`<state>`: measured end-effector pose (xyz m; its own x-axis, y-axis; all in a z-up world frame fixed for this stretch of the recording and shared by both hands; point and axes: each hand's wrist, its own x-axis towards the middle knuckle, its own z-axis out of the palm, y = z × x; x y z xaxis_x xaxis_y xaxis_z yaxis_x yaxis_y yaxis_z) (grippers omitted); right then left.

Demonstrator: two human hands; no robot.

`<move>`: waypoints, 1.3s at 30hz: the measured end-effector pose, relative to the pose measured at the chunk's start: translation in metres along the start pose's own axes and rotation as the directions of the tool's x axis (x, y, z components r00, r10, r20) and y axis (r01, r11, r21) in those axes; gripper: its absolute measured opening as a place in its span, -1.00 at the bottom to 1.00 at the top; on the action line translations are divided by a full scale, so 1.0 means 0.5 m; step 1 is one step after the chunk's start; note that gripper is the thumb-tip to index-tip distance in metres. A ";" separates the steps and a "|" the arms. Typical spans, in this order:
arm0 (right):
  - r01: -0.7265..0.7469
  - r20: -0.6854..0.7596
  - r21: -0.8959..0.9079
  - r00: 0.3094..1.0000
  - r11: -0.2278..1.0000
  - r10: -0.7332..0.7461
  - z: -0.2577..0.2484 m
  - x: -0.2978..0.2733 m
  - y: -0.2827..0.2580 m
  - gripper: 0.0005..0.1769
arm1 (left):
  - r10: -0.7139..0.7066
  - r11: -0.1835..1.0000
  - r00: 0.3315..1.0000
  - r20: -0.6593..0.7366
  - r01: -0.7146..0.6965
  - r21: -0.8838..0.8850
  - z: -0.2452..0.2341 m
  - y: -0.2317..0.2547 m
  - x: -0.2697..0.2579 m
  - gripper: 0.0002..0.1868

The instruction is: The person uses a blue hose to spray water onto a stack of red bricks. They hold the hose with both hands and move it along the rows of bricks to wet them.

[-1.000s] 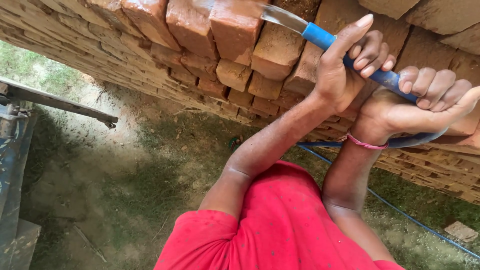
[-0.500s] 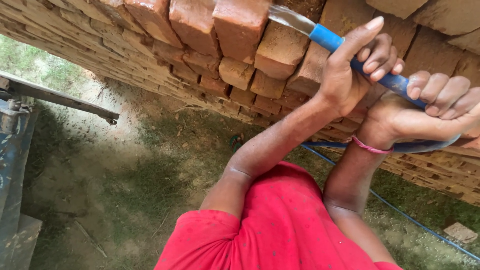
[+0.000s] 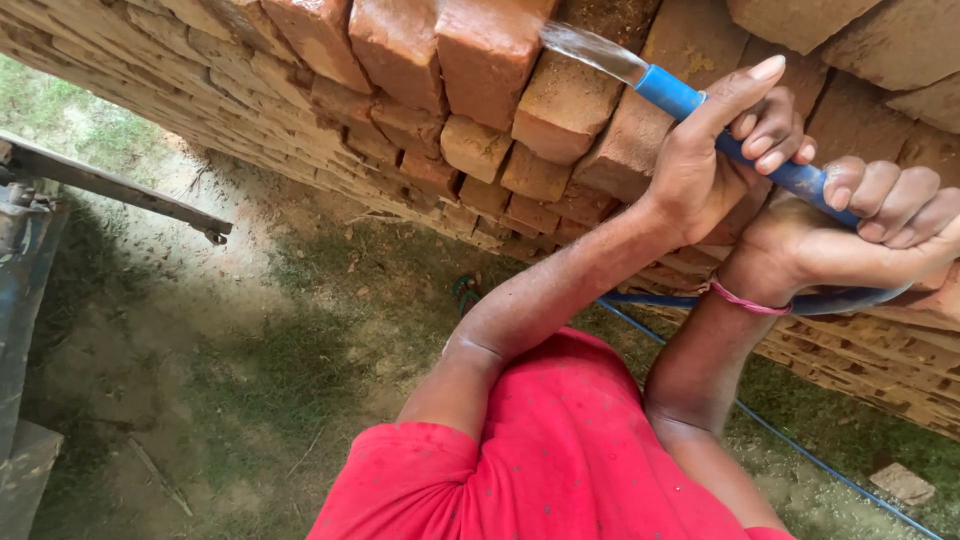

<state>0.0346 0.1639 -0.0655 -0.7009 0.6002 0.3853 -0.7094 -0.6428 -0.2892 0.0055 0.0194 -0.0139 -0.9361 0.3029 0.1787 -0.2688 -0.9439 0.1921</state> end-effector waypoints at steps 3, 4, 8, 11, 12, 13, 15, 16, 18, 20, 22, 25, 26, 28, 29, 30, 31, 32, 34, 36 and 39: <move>-0.017 0.001 0.029 1.000 0.999 0.017 -0.022 0.001 0.004 -0.56 | -0.011 0.999 0.999 0.031 0.013 -0.043 -0.007 0.002 0.003 -0.47; -0.025 0.000 0.029 1.000 0.999 0.026 -0.019 -0.003 0.007 -0.56 | -0.006 0.999 1.000 0.026 0.007 -0.043 -0.006 0.003 0.003 -0.47; -0.013 0.006 0.055 1.000 0.998 0.013 -0.011 -0.016 0.024 -0.57 | -0.016 0.997 1.000 0.019 0.017 -0.069 0.000 0.014 0.002 -0.48; 0.022 0.010 0.060 1.000 0.998 -0.023 -0.043 -0.008 0.033 -0.58 | -0.011 0.998 1.000 0.002 0.012 -0.054 -0.002 0.014 0.003 -0.48; 0.048 0.018 0.059 0.999 0.997 -0.049 -0.061 -0.003 0.034 -0.58 | -0.009 0.999 1.000 0.003 0.009 -0.046 -0.005 0.012 0.003 -0.48; 0.042 0.017 0.058 0.999 0.997 -0.043 -0.061 -0.005 0.033 -0.58 | -0.005 0.999 1.000 -0.002 0.005 -0.047 -0.005 0.012 0.003 -0.48; 0.079 -0.006 0.046 0.997 0.996 -0.079 -0.061 -0.007 0.033 -0.60 | -0.021 0.999 0.999 0.042 0.023 -0.044 -0.004 0.012 0.003 -0.47; 0.078 -0.008 0.045 0.997 0.996 -0.077 -0.061 -0.007 0.032 -0.60 | -0.021 0.999 0.999 0.039 0.023 -0.045 -0.004 0.012 0.003 -0.47; 0.076 -0.082 0.034 0.994 0.997 -0.073 -0.065 -0.009 0.028 -0.62 | -0.008 1.000 0.999 0.041 0.009 -0.029 -0.005 0.010 0.001 -0.46; 0.062 -0.072 0.022 0.996 0.998 -0.061 -0.071 -0.007 0.024 -0.62 | -0.009 1.000 0.999 0.054 0.010 -0.030 -0.008 0.011 0.002 -0.44; 0.048 -0.059 0.015 0.997 0.999 -0.048 -0.071 -0.008 0.023 -0.62 | -0.007 1.000 0.998 0.070 0.008 -0.027 -0.009 0.012 0.003 -0.41; 0.018 -0.063 0.024 0.998 1.000 -0.017 -0.058 -0.015 0.028 -0.63 | -0.011 0.999 0.997 0.073 0.014 -0.045 -0.007 0.016 0.001 -0.41; 0.034 -0.067 0.021 0.997 0.999 -0.033 -0.047 -0.016 0.031 -0.63 | -0.014 0.999 0.998 0.068 0.017 -0.045 -0.005 0.017 0.001 -0.40; 0.052 -0.069 0.021 0.996 0.998 -0.051 -0.038 -0.015 0.038 -0.63 | -0.017 0.999 0.998 0.068 0.020 -0.044 -0.004 0.017 0.002 -0.40; 0.081 -0.040 0.025 0.996 0.996 -0.080 -0.039 -0.013 0.042 -0.62 | -0.014 0.998 0.999 0.053 0.017 -0.055 -0.005 0.016 0.003 -0.42; 0.109 -0.014 0.028 0.994 0.994 -0.109 -0.040 -0.013 0.045 -0.61 | -0.014 0.998 0.999 0.034 0.017 -0.068 -0.006 0.015 0.002 -0.44; 0.111 -0.013 0.028 0.994 0.993 -0.111 -0.038 -0.014 0.046 -0.61 | -0.016 0.998 0.999 0.036 0.018 -0.068 -0.006 0.015 0.002 -0.44; 0.099 -0.003 0.047 0.995 0.994 -0.099 -0.036 -0.013 0.047 -0.60 | -0.011 0.996 1.000 0.027 0.013 -0.086 -0.006 0.015 0.003 -0.45; 0.091 0.006 0.067 0.996 0.994 -0.092 -0.018 -0.018 0.048 -0.58 | -0.010 0.995 1.000 0.021 0.012 -0.102 -0.005 0.018 0.002 -0.45; -0.007 -0.009 0.048 1.000 0.999 0.008 0.019 -0.024 0.046 -0.57 | 0.006 0.994 0.999 0.034 -0.002 -0.110 -0.001 0.020 0.001 -0.46; -0.054 0.040 -0.010 0.998 0.998 0.055 0.054 -0.031 0.043 -0.51 | 0.029 0.995 0.998 0.052 -0.024 -0.094 0.008 0.024 -0.003 -0.45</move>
<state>0.0323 0.1279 -0.0543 -0.7352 0.5445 0.4036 -0.6708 -0.6699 -0.3182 0.0044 0.0081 -0.0079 -0.9305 0.2819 0.2338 -0.2663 -0.9590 0.0967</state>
